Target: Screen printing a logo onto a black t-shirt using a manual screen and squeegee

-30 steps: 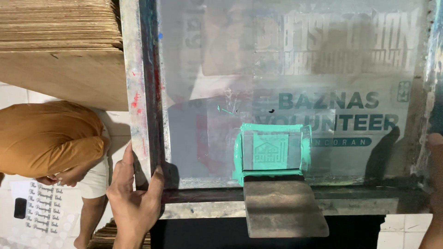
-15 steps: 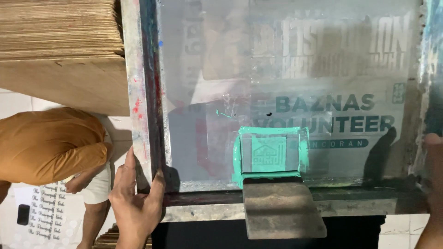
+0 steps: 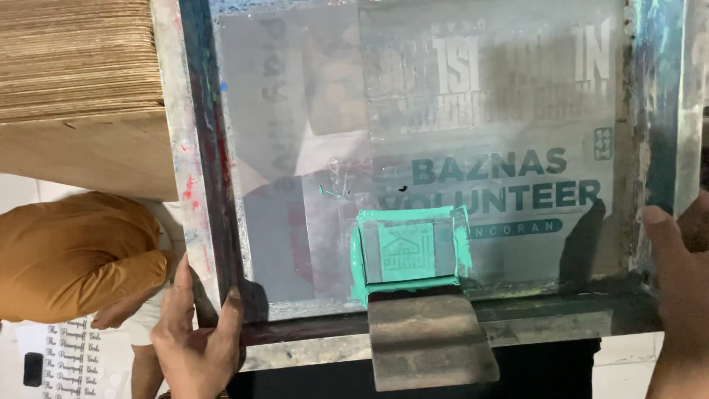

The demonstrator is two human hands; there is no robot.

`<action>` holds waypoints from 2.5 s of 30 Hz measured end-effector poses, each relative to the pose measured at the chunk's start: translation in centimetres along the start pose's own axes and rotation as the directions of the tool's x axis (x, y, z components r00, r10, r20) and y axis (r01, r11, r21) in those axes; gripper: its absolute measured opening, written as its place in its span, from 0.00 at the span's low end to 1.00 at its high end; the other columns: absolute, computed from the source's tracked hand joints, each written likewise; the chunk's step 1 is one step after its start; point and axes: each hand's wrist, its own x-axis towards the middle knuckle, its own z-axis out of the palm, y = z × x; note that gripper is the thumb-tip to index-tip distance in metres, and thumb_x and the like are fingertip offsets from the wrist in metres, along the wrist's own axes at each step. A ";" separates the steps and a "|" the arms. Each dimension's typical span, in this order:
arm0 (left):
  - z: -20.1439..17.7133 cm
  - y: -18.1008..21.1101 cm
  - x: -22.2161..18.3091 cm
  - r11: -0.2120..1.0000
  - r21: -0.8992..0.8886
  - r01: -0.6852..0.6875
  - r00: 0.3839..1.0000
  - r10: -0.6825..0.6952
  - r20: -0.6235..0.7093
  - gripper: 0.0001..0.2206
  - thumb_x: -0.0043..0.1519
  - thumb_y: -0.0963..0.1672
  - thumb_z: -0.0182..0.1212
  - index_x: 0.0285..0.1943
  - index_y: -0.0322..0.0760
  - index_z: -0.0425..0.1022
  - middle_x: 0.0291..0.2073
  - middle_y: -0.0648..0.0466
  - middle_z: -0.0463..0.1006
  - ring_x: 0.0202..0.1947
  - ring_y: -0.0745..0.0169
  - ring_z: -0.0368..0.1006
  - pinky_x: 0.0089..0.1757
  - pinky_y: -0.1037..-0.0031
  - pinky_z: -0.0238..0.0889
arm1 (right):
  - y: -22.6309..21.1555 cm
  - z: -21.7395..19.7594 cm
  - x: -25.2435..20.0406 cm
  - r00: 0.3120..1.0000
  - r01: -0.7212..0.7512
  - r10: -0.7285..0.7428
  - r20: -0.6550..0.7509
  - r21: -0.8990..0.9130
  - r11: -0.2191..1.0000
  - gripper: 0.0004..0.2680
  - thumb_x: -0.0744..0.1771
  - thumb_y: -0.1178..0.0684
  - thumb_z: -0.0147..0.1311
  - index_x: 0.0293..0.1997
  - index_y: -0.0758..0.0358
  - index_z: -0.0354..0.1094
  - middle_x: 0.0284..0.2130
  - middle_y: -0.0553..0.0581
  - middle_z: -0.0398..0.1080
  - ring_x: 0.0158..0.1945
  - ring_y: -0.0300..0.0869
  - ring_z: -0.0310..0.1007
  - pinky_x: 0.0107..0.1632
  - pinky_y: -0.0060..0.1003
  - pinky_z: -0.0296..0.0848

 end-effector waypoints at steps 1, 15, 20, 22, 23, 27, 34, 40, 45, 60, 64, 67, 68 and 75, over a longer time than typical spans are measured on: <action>0.0 0.0 0.0 1.000 0.002 -0.001 1.000 0.001 0.001 0.32 0.58 0.39 0.62 0.76 0.29 0.65 0.46 0.44 0.74 0.46 0.59 0.70 0.47 0.73 0.65 | 0.0 -0.2 -0.2 1.000 -0.002 0.002 0.000 0.001 1.000 0.15 0.80 0.57 0.45 0.77 0.74 0.58 0.54 0.75 0.67 0.57 0.65 0.67 0.52 0.62 0.66; -0.5 -0.8 0.1 0.985 0.135 -0.104 0.995 0.103 0.013 0.32 0.59 0.41 0.63 0.76 0.29 0.64 0.41 0.44 0.74 0.43 0.52 0.69 0.48 0.67 0.64 | 5.0 1.3 -1.2 0.981 -0.188 0.193 -0.006 -0.258 0.948 0.23 0.86 0.43 0.49 0.36 0.63 0.52 0.28 0.59 0.49 0.31 0.52 0.53 0.39 0.53 0.53; -0.2 -0.9 0.2 0.985 0.124 -0.119 0.993 0.117 0.022 0.32 0.59 0.42 0.62 0.76 0.30 0.63 0.47 0.42 0.75 0.48 0.50 0.72 0.52 0.66 0.63 | 8.6 2.1 -3.9 0.995 -0.075 0.039 -0.094 -0.425 0.902 0.21 0.86 0.39 0.48 0.50 0.70 0.66 0.41 0.66 0.56 0.39 0.55 0.59 0.36 0.52 0.59; -0.3 -0.9 0.1 0.985 0.132 -0.114 0.993 0.113 0.016 0.33 0.58 0.42 0.62 0.76 0.30 0.63 0.47 0.42 0.75 0.48 0.50 0.72 0.52 0.65 0.64 | 1.5 1.1 -5.2 0.983 0.067 -0.132 -0.127 -0.420 0.905 0.19 0.85 0.44 0.48 0.66 0.79 0.74 0.59 0.77 0.63 0.54 0.63 0.66 0.44 0.56 0.67; -0.4 -0.7 0.0 0.988 0.131 -0.076 0.997 0.073 0.021 0.33 0.58 0.42 0.62 0.76 0.32 0.63 0.48 0.42 0.75 0.50 0.50 0.73 0.53 0.65 0.64 | -5.3 -0.5 -6.3 0.998 0.040 -0.025 0.058 -0.265 0.964 0.17 0.70 0.48 0.53 0.62 0.68 0.72 0.57 0.68 0.67 0.56 0.58 0.68 0.52 0.53 0.66; -0.3 -0.9 0.2 0.980 0.158 -0.120 0.993 0.117 0.023 0.33 0.57 0.42 0.63 0.75 0.31 0.64 0.45 0.40 0.76 0.44 0.49 0.75 0.49 0.64 0.66 | -14.6 1.5 -13.1 0.732 0.638 -0.605 0.314 -0.004 0.770 0.22 0.66 0.26 0.40 0.56 0.42 0.72 0.53 0.44 0.72 0.55 0.45 0.70 0.60 0.53 0.63; -0.2 -2.1 -0.1 0.978 0.151 -0.145 0.989 0.146 0.004 0.34 0.59 0.44 0.64 0.77 0.32 0.62 0.37 0.46 0.71 0.32 0.54 0.68 0.36 0.64 0.64 | -14.1 2.5 -8.6 0.638 0.711 -0.531 0.558 -0.161 0.684 0.25 0.60 0.48 0.61 0.66 0.39 0.66 0.55 0.40 0.68 0.59 0.45 0.64 0.58 0.57 0.63; -0.2 -1.7 -0.1 0.972 0.156 -0.173 0.985 0.174 0.011 0.32 0.59 0.43 0.62 0.75 0.31 0.63 0.40 0.43 0.72 0.40 0.45 0.70 0.42 0.58 0.66 | -16.2 1.3 -6.0 0.619 0.656 -0.373 0.692 -0.194 0.729 0.13 0.62 0.52 0.55 0.51 0.42 0.71 0.47 0.42 0.75 0.53 0.46 0.67 0.51 0.51 0.61; -0.2 -1.9 -0.1 0.976 0.157 -0.153 0.988 0.151 0.026 0.33 0.60 0.45 0.61 0.76 0.29 0.61 0.39 0.43 0.72 0.39 0.46 0.69 0.42 0.58 0.66 | -14.3 2.2 -8.7 0.649 0.699 -0.551 0.525 -0.125 0.704 0.17 0.60 0.59 0.57 0.52 0.45 0.67 0.48 0.42 0.75 0.54 0.45 0.70 0.48 0.52 0.64; -0.1 -1.8 0.1 0.983 0.145 -0.115 0.993 0.112 0.030 0.33 0.59 0.46 0.61 0.76 0.32 0.62 0.43 0.43 0.74 0.44 0.46 0.71 0.47 0.59 0.66 | -17.5 3.8 -8.3 0.700 0.712 -0.616 0.362 -0.294 0.637 0.21 0.58 0.58 0.61 0.57 0.52 0.73 0.57 0.43 0.70 0.51 0.50 0.65 0.46 0.51 0.64; -0.3 -1.8 -0.2 0.990 0.103 -0.100 0.995 0.098 0.024 0.33 0.59 0.45 0.62 0.76 0.32 0.61 0.39 0.46 0.70 0.35 0.52 0.69 0.42 0.62 0.66 | -17.1 2.7 -9.1 0.691 0.722 -0.655 0.304 -0.320 0.613 0.18 0.60 0.53 0.61 0.55 0.42 0.72 0.55 0.36 0.72 0.52 0.46 0.68 0.49 0.49 0.62; -0.3 -1.2 0.1 0.993 0.057 -0.103 0.994 0.101 0.033 0.32 0.60 0.44 0.61 0.76 0.30 0.61 0.39 0.46 0.71 0.35 0.54 0.69 0.42 0.65 0.66 | -19.1 2.3 -5.6 0.726 0.687 -0.596 0.344 -0.313 0.656 0.16 0.63 0.54 0.56 0.57 0.45 0.74 0.53 0.39 0.75 0.54 0.48 0.68 0.49 0.51 0.59; -0.3 -1.3 0.0 0.993 0.080 -0.089 0.996 0.087 0.033 0.33 0.59 0.44 0.62 0.76 0.32 0.61 0.40 0.45 0.72 0.37 0.52 0.70 0.43 0.64 0.67 | -19.4 2.8 -4.7 0.700 0.714 -0.641 0.315 -0.311 0.627 0.18 0.59 0.57 0.58 0.54 0.46 0.74 0.51 0.39 0.75 0.52 0.48 0.67 0.47 0.50 0.59; -0.1 -1.6 -0.3 0.993 0.102 -0.057 0.998 0.054 0.032 0.34 0.58 0.43 0.63 0.77 0.33 0.61 0.37 0.46 0.71 0.37 0.51 0.70 0.43 0.62 0.66 | -19.1 3.0 -7.7 0.710 0.700 -0.601 0.366 -0.281 0.656 0.14 0.62 0.62 0.57 0.50 0.50 0.77 0.49 0.45 0.76 0.49 0.51 0.68 0.46 0.53 0.61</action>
